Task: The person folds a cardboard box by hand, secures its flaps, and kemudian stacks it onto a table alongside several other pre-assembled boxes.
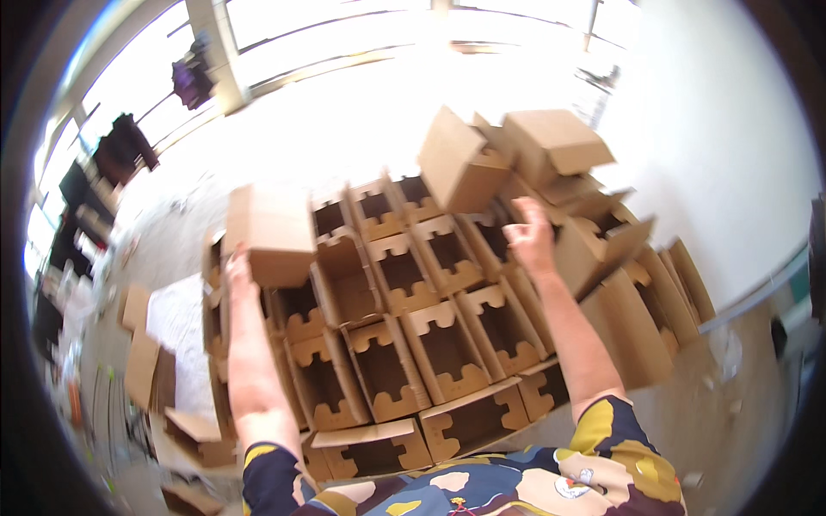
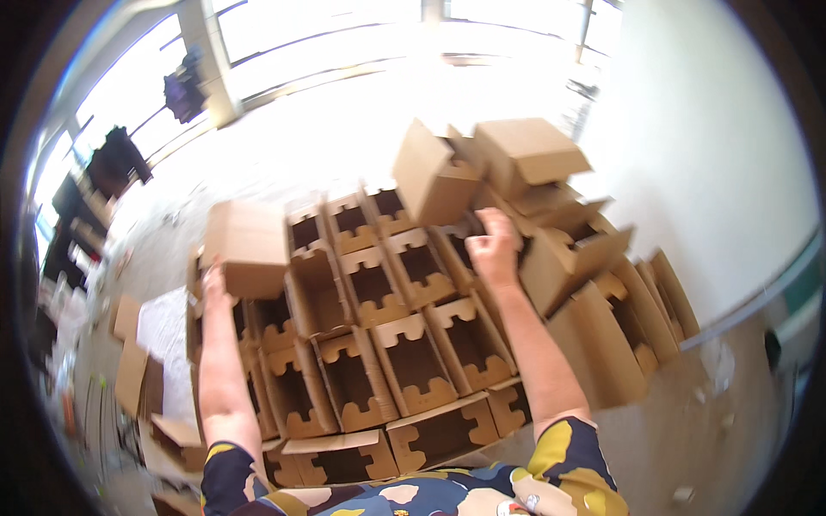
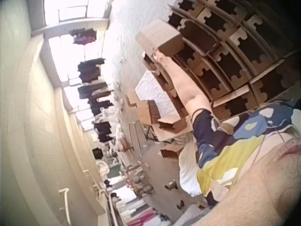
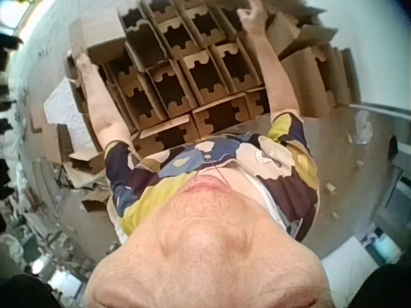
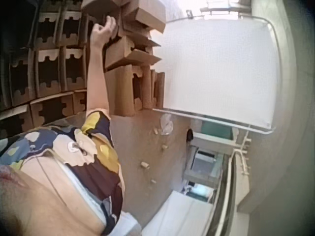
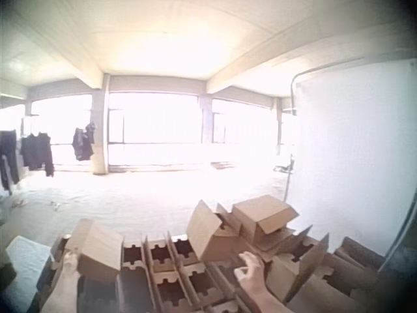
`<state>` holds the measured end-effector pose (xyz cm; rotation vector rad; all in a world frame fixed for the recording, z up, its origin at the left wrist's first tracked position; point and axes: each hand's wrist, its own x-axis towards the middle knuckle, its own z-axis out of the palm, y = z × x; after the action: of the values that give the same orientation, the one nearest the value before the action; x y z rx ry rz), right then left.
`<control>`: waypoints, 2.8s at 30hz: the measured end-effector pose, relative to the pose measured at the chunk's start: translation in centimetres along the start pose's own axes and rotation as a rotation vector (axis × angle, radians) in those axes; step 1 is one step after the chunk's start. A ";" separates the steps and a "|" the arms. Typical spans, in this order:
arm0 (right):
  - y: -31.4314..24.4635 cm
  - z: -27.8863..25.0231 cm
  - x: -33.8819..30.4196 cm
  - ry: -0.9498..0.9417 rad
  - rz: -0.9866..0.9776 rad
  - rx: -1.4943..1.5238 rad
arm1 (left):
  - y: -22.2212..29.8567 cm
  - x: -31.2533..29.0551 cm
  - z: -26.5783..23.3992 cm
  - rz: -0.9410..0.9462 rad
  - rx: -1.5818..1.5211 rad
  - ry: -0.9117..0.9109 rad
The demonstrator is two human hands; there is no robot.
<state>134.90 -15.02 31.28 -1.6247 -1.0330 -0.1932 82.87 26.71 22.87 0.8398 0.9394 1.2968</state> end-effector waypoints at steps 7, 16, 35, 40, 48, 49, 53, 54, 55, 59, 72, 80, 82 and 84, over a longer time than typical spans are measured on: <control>-5.2 -5.1 -8.9 -0.265 0.242 0.194 | 0.8 2.3 3.1 0.042 0.152 0.202; -5.5 -6.7 -21.2 -0.518 0.487 0.288 | 7.9 -13.4 11.9 0.282 0.026 -0.023; -8.8 -3.7 -17.5 -0.390 0.248 0.111 | -2.3 -43.6 26.3 -0.218 0.178 -0.212; -2.9 -5.7 -18.4 -0.341 0.293 0.096 | -2.1 -48.0 27.6 0.377 0.621 -0.700; 2.8 -7.3 -19.5 -0.385 0.420 0.424 | -10.4 -40.6 24.5 0.371 0.451 -0.447; 2.2 -7.5 -19.2 -0.407 0.390 0.429 | -12.4 -40.0 23.9 0.236 0.382 -0.573; 3.3 -8.3 -19.0 -0.428 0.330 0.419 | -13.9 -43.6 25.6 0.009 0.330 -0.801; 3.3 -8.5 -19.0 -0.439 0.348 0.443 | -13.4 -44.8 26.0 -0.011 0.319 -0.779; 3.1 -8.8 -18.8 -0.450 0.365 0.466 | -12.9 -45.9 26.6 -0.029 0.306 -0.757; 1.5 -10.1 -17.4 -0.452 0.368 0.610 | -13.8 -47.3 26.5 0.179 0.350 -0.713; 3.8 -8.7 -11.1 -0.083 0.233 0.458 | -16.8 -43.9 34.0 0.423 0.484 -0.713; 8.0 -8.2 -14.5 -0.040 0.555 0.122 | -20.8 -42.7 34.9 0.295 0.664 -0.792; 7.8 -8.1 -13.9 -0.070 0.562 0.183 | -21.6 -42.4 35.1 0.222 0.559 -0.781; 7.5 -7.4 -13.2 -0.053 0.515 0.268 | -22.6 -41.8 35.5 0.194 0.515 -0.754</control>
<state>135.07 -27.97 20.38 -1.5963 -0.6177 0.3218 123.10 -16.75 20.40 1.7051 0.5799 0.7724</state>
